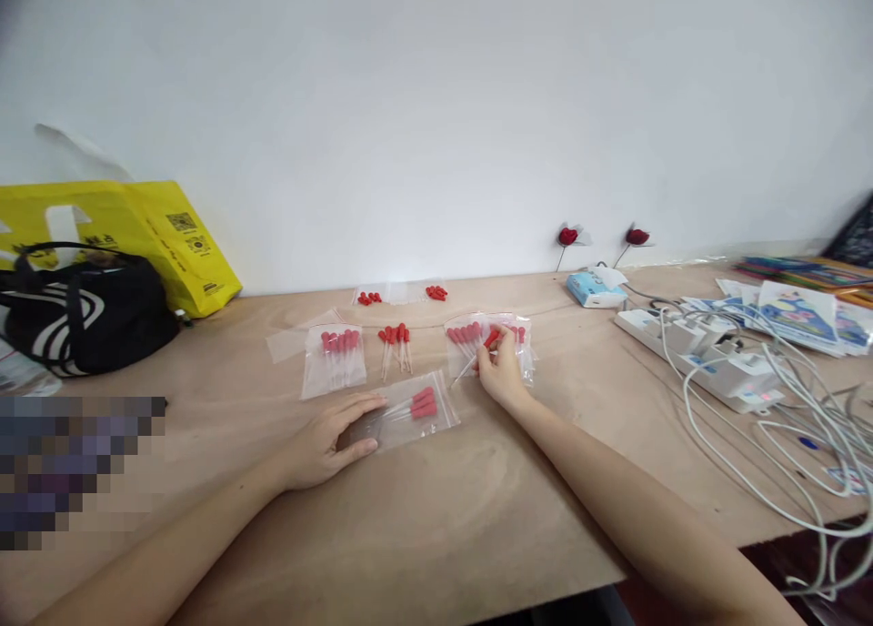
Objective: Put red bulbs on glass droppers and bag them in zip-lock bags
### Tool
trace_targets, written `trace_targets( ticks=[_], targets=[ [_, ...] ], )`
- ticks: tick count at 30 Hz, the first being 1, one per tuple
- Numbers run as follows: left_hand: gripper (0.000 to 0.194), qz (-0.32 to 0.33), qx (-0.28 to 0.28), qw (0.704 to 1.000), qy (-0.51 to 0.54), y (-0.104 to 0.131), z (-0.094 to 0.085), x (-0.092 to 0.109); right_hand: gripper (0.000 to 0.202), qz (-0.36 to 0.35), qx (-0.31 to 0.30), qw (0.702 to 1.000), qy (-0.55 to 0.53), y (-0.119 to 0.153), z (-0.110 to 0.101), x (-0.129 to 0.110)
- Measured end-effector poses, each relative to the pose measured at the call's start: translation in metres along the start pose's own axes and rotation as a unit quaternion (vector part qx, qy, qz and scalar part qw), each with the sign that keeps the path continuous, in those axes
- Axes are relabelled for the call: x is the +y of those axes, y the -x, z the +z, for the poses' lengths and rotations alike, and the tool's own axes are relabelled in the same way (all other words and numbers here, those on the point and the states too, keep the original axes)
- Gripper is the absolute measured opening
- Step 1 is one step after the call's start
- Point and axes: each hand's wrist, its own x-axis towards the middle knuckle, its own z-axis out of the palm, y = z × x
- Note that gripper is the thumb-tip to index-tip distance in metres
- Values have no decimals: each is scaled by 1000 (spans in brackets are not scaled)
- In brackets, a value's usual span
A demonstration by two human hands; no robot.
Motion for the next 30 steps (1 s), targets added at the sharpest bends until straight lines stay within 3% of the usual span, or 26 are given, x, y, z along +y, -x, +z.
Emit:
trace_targets(
  ticks=[3, 8, 15, 20, 30],
  targets=[
    [45, -1, -3, 1000, -2, 0, -1, 1, 40, -12, -17, 1000, -18, 3, 8, -4],
    [45, -4, -6, 1000, 0, 0, -2, 3, 41, -16, 13, 998, -60, 3, 11, -6],
    [45, -5, -3, 1000, 7, 0, 0, 2, 42, 31, 1, 993, -115, 10, 17, -10],
    [46, -3, 4, 1000, 8, 0, -3, 5, 34, 96, -43, 981, -162, 17, 24, -14],
    [47, 2, 9, 1000, 22, 0, -2, 5, 38, 145, -224, 960, -81, 21, 21, -18]
  ],
)
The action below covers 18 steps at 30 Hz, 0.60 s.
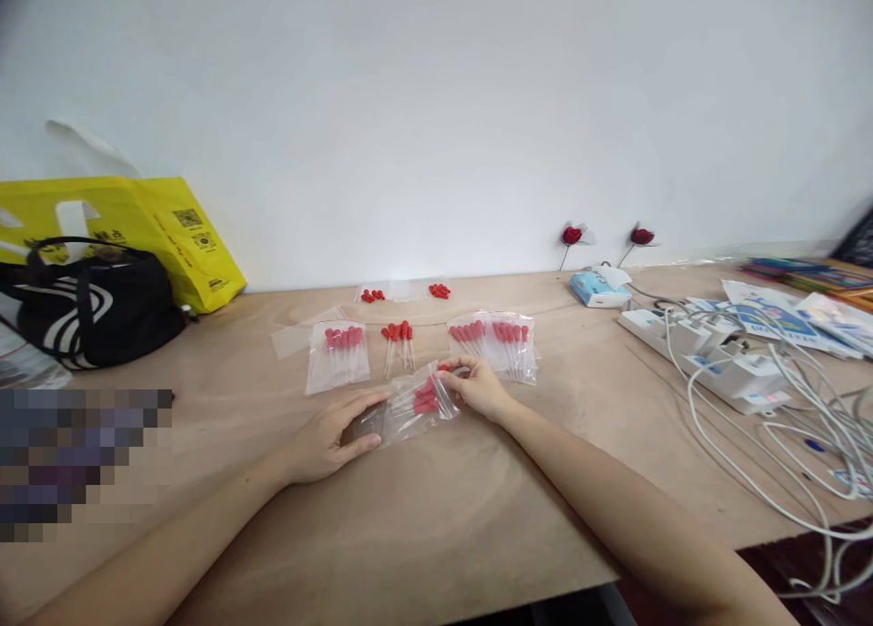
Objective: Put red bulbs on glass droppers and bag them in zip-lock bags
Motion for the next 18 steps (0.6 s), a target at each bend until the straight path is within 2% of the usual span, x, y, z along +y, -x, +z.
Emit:
trace_targets(
  ticks=[6, 8, 13, 15, 18],
  targets=[
    [48, -3, -2, 1000, -6, 0, 0, 0, 37, -47, -136, 989, 34, -6, 4, 2],
    [48, -4, -4, 1000, -11, 0, 0, -1, 35, -35, -122, 991, 45, -10, 5, 3],
    [48, -1, -4, 1000, -17, -1, 1, -1, 25, -28, -3, 988, 151, -18, 6, 10],
    [47, 0, -1, 1000, -17, -1, 1, -1, 24, -41, -13, 986, 160, -17, 7, 11],
    [46, 5, 4, 1000, -13, -1, 1, 0, 25, -49, -95, 986, 125, -14, 4, 8]
  ],
)
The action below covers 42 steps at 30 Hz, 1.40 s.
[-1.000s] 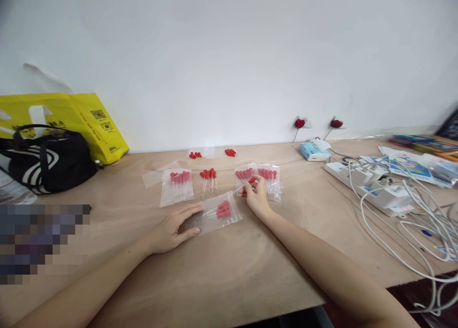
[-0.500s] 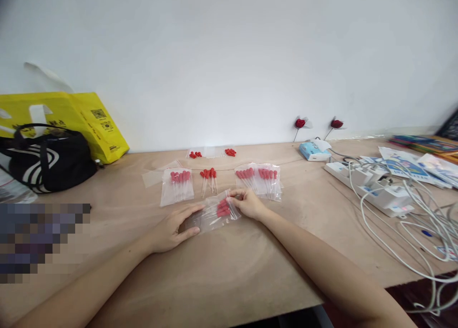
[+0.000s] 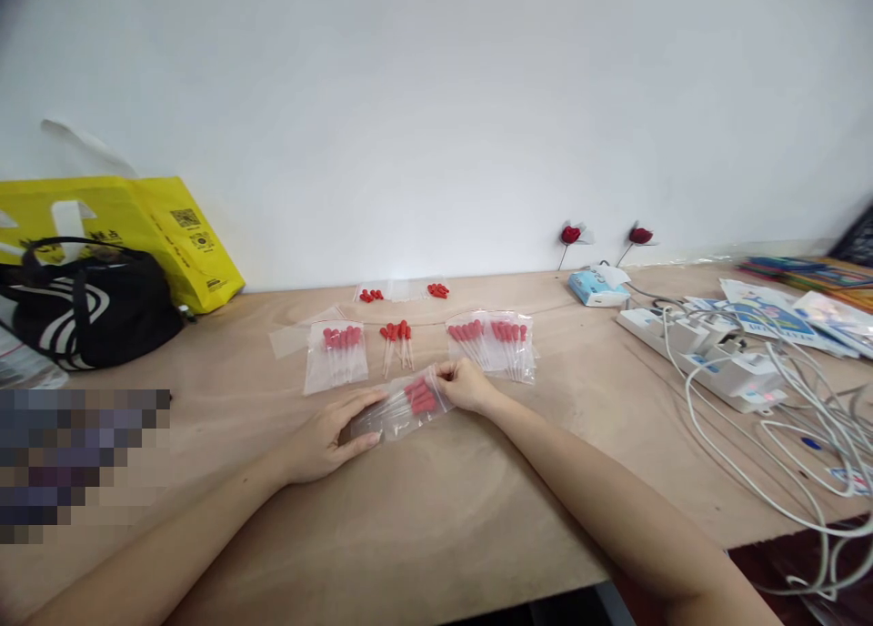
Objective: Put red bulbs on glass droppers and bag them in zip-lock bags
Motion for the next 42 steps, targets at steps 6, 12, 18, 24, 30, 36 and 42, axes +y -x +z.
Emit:
trace_targets(
  ticks=[6, 12, 18, 24, 30, 36, 42],
  targets=[
    [46, -3, -4, 1000, -1, 1, 0, -1, 10, 28, 86, 989, 119, -11, -15, -14],
    [43, -1, 1, 1000, 8, 2, -1, 1, 15, 47, 155, 943, 290, -56, 3, -29],
    [42, 16, 7, 1000, 18, 1, -2, 0, 25, 97, 149, 923, 342, -94, 27, -36],
    [42, 19, 6, 1000, 17, 1, -1, -1, 28, 103, 127, 910, 382, -101, 25, -37],
    [42, 14, -1, 1000, 12, 1, -1, -1, 51, 74, 158, 907, 383, -78, -10, -40],
    [42, -1, -12, 1000, 0, 2, -1, -2, 54, 25, 261, 958, 116, -23, -45, -23],
    [42, -5, -17, 1000, -11, 0, 0, -4, 47, 15, 299, 949, -100, 23, -32, -8]
  ],
)
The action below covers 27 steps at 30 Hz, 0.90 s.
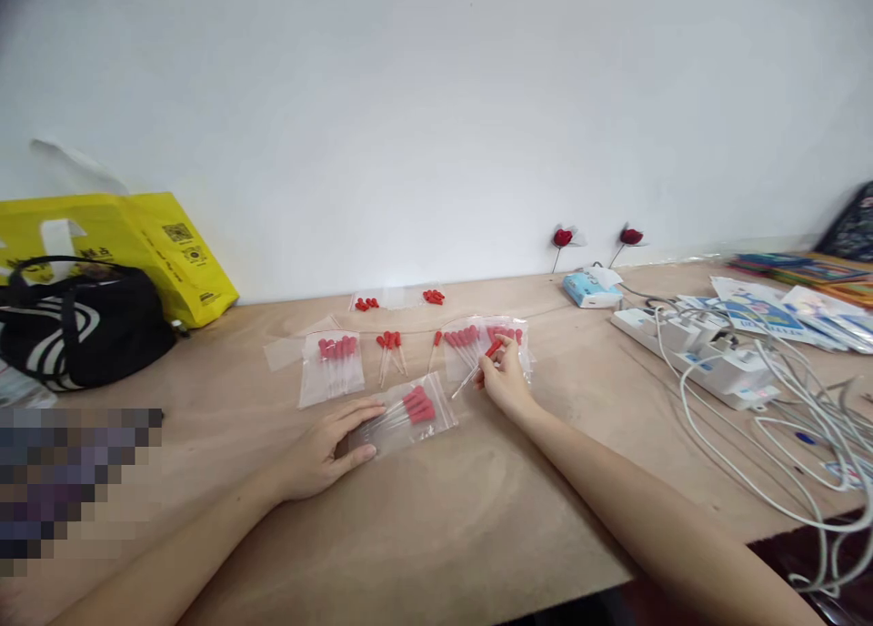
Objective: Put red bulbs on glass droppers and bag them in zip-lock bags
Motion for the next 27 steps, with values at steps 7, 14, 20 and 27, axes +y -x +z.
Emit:
trace_targets(
  ticks=[7, 14, 20, 27],
  targets=[
    [44, -7, 0, 1000, 6, 1, 0, 0, 46, -22, 5, 999, -49, 6, 11, 3],
    [42, 3, 9, 1000, 10, 0, 1, 0, 44, 8, -15, 995, -97, 11, 16, 0],
    [43, -3, 9, 1000, 11, 0, 1, 0, 42, 63, -31, 991, -118, 19, 12, -1],
    [43, -5, 8, 1000, -2, 0, 2, 0, 42, 67, -64, 990, -111, 26, 13, -3]
  ],
)
